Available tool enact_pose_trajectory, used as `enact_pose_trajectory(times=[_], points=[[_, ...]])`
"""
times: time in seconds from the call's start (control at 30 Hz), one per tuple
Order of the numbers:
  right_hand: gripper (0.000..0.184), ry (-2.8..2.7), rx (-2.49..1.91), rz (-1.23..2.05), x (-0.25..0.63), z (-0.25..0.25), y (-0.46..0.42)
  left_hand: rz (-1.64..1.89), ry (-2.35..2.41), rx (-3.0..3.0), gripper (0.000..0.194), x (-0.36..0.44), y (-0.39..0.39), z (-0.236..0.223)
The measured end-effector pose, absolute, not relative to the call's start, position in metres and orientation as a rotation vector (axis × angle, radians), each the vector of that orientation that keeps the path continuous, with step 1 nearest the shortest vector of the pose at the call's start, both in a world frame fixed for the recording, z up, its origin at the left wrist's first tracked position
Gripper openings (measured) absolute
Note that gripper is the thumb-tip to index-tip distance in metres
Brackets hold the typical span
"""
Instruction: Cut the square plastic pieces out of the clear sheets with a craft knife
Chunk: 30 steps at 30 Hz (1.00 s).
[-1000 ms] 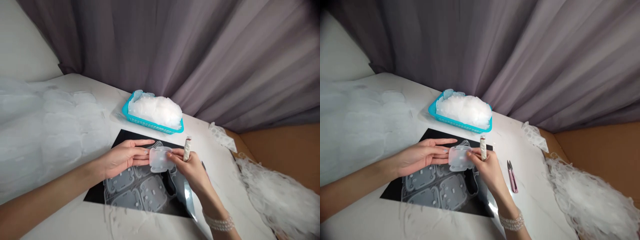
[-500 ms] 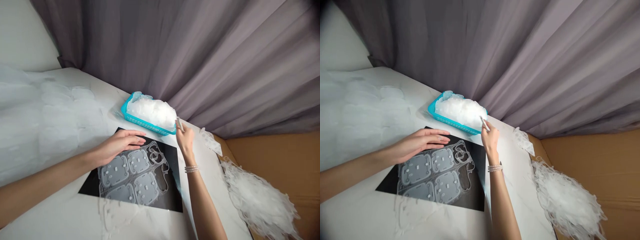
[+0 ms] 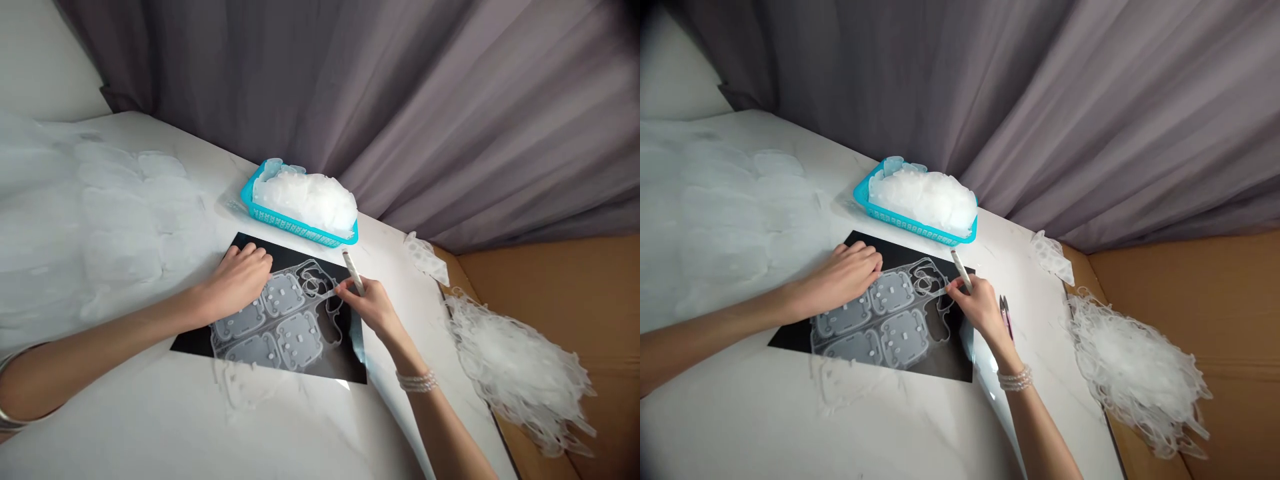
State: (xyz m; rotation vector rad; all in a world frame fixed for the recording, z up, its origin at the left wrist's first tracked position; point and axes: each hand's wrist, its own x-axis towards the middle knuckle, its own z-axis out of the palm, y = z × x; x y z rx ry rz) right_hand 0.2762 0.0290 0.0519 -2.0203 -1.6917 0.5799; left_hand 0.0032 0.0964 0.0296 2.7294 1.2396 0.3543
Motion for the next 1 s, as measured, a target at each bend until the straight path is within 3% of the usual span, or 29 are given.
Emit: enact_pose_trajectory(times=[0.17, 0.3, 0.4, 0.47, 0.63, 0.77, 1.0], points=[[0.022, -1.645, -2.038, 0.259, 0.298, 0.069, 0.028, 0.354, 1.187, 2.839, 0.020, 0.030, 0.095, 0.026], [0.045, -1.540, -2.041, 0.110, 0.305, 0.074, 0.013, 0.411, 1.214, 2.867, 0.021, 0.045, 0.091, 0.029], [0.066, -1.367, -1.875, 0.322, 0.293, 0.073, 0.003, 0.420, 1.174, 2.880, 0.024, 0.037, 0.075, 0.031], [0.070, -1.250, -1.726, 0.584, 0.277, 0.072, 0.001, 0.434, 1.028, 2.885, 0.024, 0.025, 0.060, 0.027], [0.052, -1.236, -1.549, 1.093, 0.227, 0.061, 0.008, 0.461, 0.755, 2.807, 0.039, -0.002, 0.035, 0.007], [0.028, -1.467, -1.523, 1.038, 0.208, 0.045, 0.015, 0.361, 0.785, 2.794, 0.045, -0.007, 0.034, 0.005], [0.023, -1.788, -1.599, 0.851, 0.205, 0.042, 0.014, 0.244, 0.780, 2.868, 0.049, -0.008, 0.039, 0.018]])
